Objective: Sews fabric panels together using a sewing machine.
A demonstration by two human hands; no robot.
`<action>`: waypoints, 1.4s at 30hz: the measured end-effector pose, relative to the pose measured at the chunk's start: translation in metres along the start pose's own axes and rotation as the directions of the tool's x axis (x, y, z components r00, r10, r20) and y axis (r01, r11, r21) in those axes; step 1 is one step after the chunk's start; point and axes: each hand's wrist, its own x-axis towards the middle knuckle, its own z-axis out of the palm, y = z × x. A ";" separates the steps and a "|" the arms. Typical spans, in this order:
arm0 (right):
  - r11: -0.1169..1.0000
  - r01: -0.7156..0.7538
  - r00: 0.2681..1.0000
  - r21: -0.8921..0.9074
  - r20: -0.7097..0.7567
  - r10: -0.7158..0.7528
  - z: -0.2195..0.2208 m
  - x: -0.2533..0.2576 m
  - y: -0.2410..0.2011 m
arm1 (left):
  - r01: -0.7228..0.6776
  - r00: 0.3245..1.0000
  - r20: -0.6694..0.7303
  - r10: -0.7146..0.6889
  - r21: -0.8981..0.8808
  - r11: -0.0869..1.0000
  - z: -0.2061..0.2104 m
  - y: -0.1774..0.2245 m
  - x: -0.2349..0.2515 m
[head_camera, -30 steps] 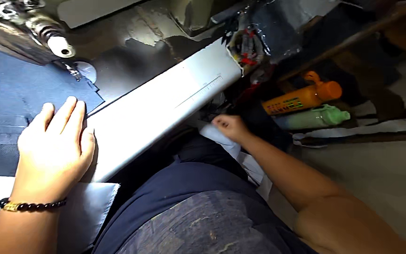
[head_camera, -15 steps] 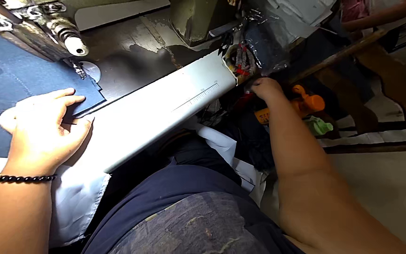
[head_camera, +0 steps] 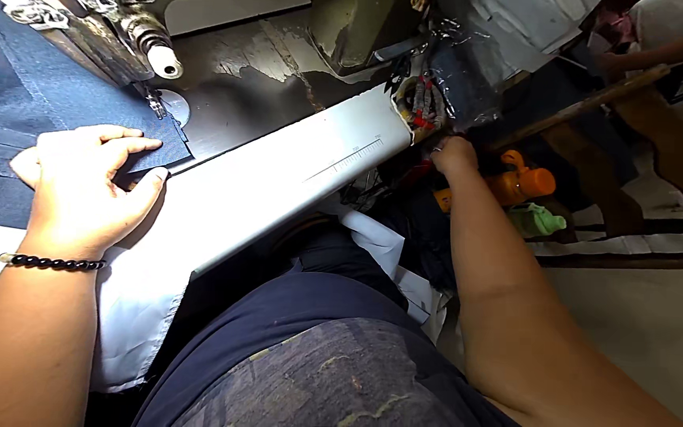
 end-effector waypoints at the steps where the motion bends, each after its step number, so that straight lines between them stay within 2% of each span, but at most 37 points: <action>1: 1.000 0.023 1.000 0.002 -0.013 -0.023 0.001 0.000 0.003 | -0.002 1.000 -0.006 0.002 -0.004 1.000 0.001 -0.001 0.000; 5: 0.992 0.121 0.981 0.022 -0.153 -0.116 0.003 -0.006 0.015 | 0.012 1.000 -0.026 -0.012 -0.013 1.000 0.001 0.000 -0.002; 10: 0.968 0.187 0.961 0.167 -0.237 -0.145 0.003 -0.012 0.027 | -0.001 0.999 -0.052 0.004 0.053 0.999 0.008 -0.010 -0.007; 14: 0.923 0.210 0.943 0.324 -0.316 -0.104 0.002 -0.011 0.035 | -0.004 0.999 -0.050 0.008 0.070 0.998 0.009 -0.009 -0.008; 18: 0.849 0.210 0.948 0.484 -0.312 -0.057 0.006 -0.008 0.045 | -0.012 0.999 -0.048 0.016 0.069 0.998 0.007 -0.006 -0.008; 24: 0.627 0.190 0.965 0.755 -0.263 0.024 0.005 -0.022 0.049 | -0.029 0.998 -0.051 0.030 0.038 0.999 0.004 0.000 -0.006; 27: 0.404 0.299 0.950 0.864 -0.310 -0.041 0.005 -0.030 0.047 | -0.028 0.999 -0.043 0.029 0.026 0.999 0.002 0.002 -0.005; 29: 0.294 0.381 0.925 0.877 -0.361 -0.121 0.001 -0.041 0.036 | -0.021 0.999 -0.046 0.022 0.024 0.999 0.001 0.004 -0.005; 31: 0.232 0.458 0.884 0.858 -0.413 -0.218 -0.002 -0.054 0.020 | -0.024 0.998 -0.050 0.026 0.034 0.999 -0.003 0.012 -0.004; 34: 0.090 0.559 0.767 0.824 -0.473 -0.433 -0.004 -0.071 -0.009 | -0.017 0.999 -0.037 0.020 0.060 0.998 -0.012 0.030 -0.002; 36: -0.016 0.563 0.688 0.827 -0.479 -0.545 -0.003 -0.080 -0.031 | -0.007 1.000 -0.024 0.008 0.068 0.998 -0.015 0.036 -0.002; 39: -0.074 0.564 0.609 0.823 -0.474 -0.636 0.001 -0.092 -0.063 | -0.028 0.999 -0.041 0.031 0.085 0.996 -0.015 0.036 -0.002; 42: -0.073 0.571 0.573 0.818 -0.460 -0.678 0.004 -0.102 -0.089 | -0.045 0.997 -0.059 0.052 0.107 0.993 -0.013 0.035 -0.002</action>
